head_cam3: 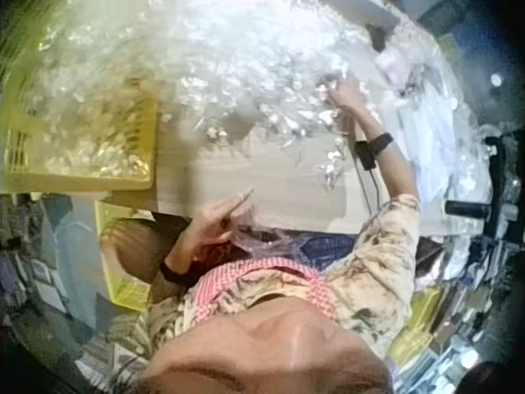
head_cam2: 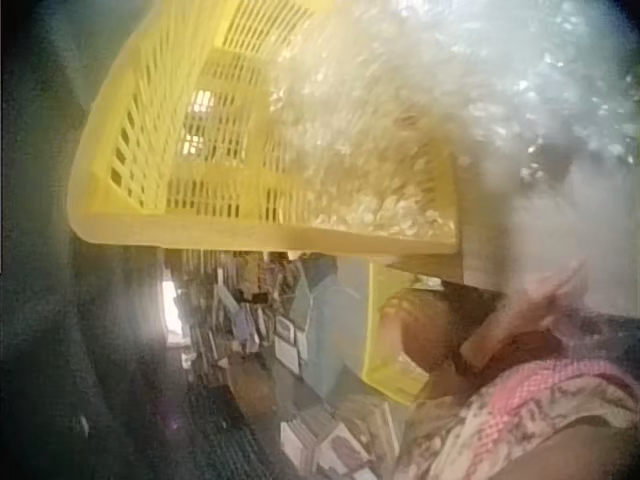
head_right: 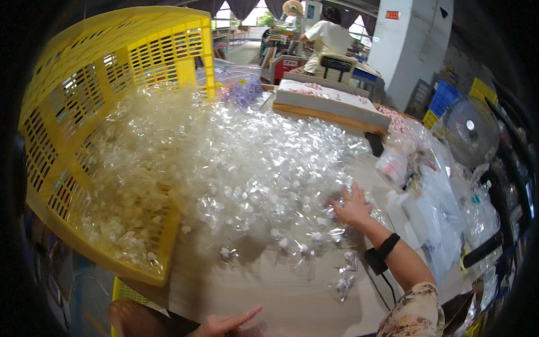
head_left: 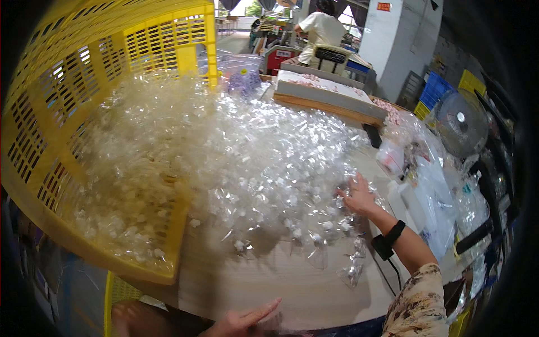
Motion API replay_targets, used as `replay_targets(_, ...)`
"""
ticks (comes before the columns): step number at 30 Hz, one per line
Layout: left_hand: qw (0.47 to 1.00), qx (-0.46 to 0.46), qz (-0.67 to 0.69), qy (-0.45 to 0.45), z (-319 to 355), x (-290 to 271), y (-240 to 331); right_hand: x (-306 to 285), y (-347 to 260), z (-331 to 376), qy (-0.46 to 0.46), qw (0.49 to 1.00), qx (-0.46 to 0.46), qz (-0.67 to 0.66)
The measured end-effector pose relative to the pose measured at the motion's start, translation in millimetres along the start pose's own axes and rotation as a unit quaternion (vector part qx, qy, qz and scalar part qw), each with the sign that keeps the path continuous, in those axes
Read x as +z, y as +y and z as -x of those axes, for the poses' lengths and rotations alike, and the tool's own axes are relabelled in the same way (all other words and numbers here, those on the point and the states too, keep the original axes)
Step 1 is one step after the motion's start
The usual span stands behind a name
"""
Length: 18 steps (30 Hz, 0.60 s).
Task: Picking small clear plastic parts from a pile on a table and placing them into a plastic bag.
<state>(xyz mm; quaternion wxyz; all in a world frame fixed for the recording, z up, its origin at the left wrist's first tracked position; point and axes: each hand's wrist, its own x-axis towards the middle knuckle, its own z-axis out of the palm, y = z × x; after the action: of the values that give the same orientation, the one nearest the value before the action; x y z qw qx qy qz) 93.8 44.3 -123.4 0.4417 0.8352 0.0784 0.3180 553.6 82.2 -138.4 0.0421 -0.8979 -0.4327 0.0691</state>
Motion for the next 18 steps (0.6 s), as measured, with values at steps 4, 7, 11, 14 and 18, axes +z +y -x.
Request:
replay_targets(4, 0.994, -0.028, 0.103, -0.015, 1.1, 0.7, 3.0, -17.0, -20.2, 41.4, -0.042, 0.999, -0.022, -0.027)
replay_targets(7, 0.994, -0.073, 0.028, -0.076, 6.0, -4.2, 0.3, -45.4, -12.2, 69.5, -0.098, 0.974, -0.181, -0.092)
replay_targets(11, 0.981, -0.163, 0.037, -0.101, 12.6, -5.5, 4.5, -48.4, 26.6, 82.2, 0.010, 0.969, -0.128, -0.210)
replay_targets(14, 0.996, -0.029, -0.059, -0.060, 14.1, 2.3, 19.0, -34.3, 101.6, 88.7, 0.099, 0.980, -0.125, -0.121)
replay_targets(18, 0.992, -0.101, -0.059, -0.038, 34.6, -5.3, 58.2, -24.9, 173.3, 73.0, 0.057, 0.911, -0.017, -0.408)
